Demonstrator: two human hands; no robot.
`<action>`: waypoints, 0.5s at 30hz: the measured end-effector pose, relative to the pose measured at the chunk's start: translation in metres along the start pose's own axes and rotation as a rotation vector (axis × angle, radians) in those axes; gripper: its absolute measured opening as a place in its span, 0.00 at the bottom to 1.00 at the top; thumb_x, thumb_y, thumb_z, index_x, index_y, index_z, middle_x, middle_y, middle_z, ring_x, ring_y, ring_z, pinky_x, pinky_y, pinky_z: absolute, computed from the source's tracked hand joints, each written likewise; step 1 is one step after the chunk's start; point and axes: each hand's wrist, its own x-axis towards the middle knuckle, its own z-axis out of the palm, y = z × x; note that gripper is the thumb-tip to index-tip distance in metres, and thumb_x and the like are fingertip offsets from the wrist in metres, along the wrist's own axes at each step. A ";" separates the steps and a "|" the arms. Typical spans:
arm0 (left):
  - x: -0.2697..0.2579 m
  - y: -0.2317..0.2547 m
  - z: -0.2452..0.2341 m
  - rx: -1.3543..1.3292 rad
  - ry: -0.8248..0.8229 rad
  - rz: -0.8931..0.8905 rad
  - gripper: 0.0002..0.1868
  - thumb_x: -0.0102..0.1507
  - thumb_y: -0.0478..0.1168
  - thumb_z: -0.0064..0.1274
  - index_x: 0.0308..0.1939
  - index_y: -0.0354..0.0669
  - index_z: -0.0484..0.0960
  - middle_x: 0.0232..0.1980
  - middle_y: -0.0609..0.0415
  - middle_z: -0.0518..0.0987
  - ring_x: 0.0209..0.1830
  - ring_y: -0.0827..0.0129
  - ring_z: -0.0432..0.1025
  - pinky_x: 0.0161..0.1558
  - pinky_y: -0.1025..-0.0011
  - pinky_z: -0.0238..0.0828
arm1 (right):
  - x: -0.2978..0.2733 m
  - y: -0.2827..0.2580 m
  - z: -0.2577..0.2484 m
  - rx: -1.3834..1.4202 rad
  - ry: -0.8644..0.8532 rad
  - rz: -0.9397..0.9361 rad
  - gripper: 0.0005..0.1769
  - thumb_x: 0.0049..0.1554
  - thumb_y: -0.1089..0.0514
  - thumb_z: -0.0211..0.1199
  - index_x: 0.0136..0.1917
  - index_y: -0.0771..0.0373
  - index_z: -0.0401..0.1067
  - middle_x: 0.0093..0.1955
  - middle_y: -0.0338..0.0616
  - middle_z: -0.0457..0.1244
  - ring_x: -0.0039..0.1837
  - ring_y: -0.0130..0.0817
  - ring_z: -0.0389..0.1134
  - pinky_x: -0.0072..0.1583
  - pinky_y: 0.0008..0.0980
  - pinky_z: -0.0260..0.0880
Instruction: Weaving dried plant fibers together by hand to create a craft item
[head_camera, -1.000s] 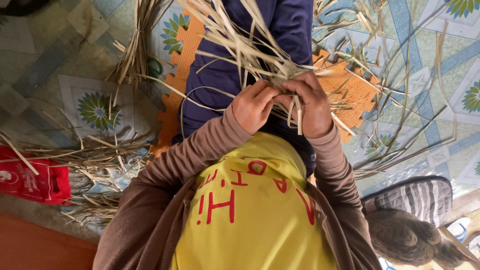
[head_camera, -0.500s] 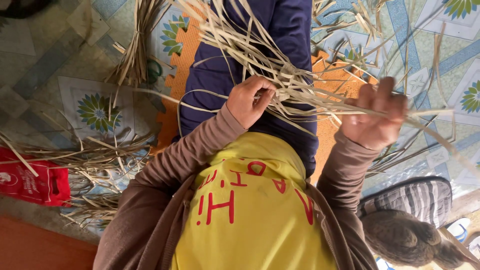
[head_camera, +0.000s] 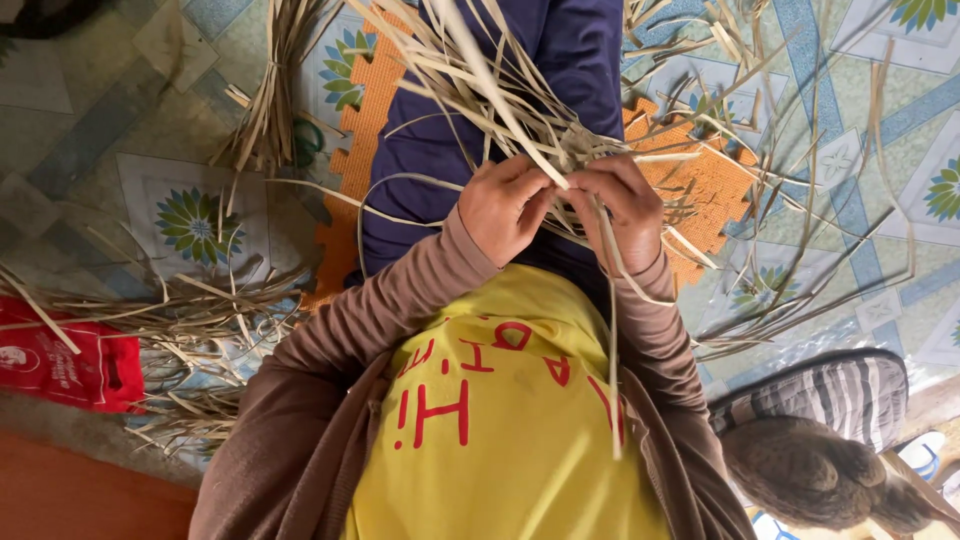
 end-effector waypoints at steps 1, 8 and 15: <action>0.000 0.000 0.002 -0.002 -0.002 -0.001 0.01 0.65 0.36 0.58 0.38 0.47 0.82 0.33 0.53 0.75 0.31 0.55 0.78 0.35 0.64 0.77 | -0.004 0.003 0.002 -0.001 0.000 0.003 0.08 0.55 0.71 0.76 0.47 0.74 0.79 0.43 0.52 0.65 0.37 0.46 0.68 0.36 0.36 0.73; -0.007 -0.023 0.019 -0.393 -0.066 -0.284 0.05 0.67 0.32 0.51 0.39 0.41 0.83 0.34 0.44 0.80 0.31 0.42 0.78 0.31 0.58 0.77 | 0.005 -0.014 -0.006 -0.213 -0.030 -0.342 0.05 0.61 0.72 0.66 0.47 0.71 0.83 0.46 0.54 0.70 0.44 0.44 0.70 0.48 0.36 0.78; -0.014 -0.025 0.029 -0.418 -0.035 -0.368 0.04 0.64 0.35 0.61 0.42 0.47 0.88 0.34 0.51 0.83 0.32 0.56 0.81 0.28 0.71 0.74 | 0.001 0.003 -0.004 -0.091 0.034 -0.186 0.05 0.63 0.73 0.65 0.49 0.76 0.82 0.43 0.56 0.69 0.43 0.46 0.69 0.49 0.41 0.76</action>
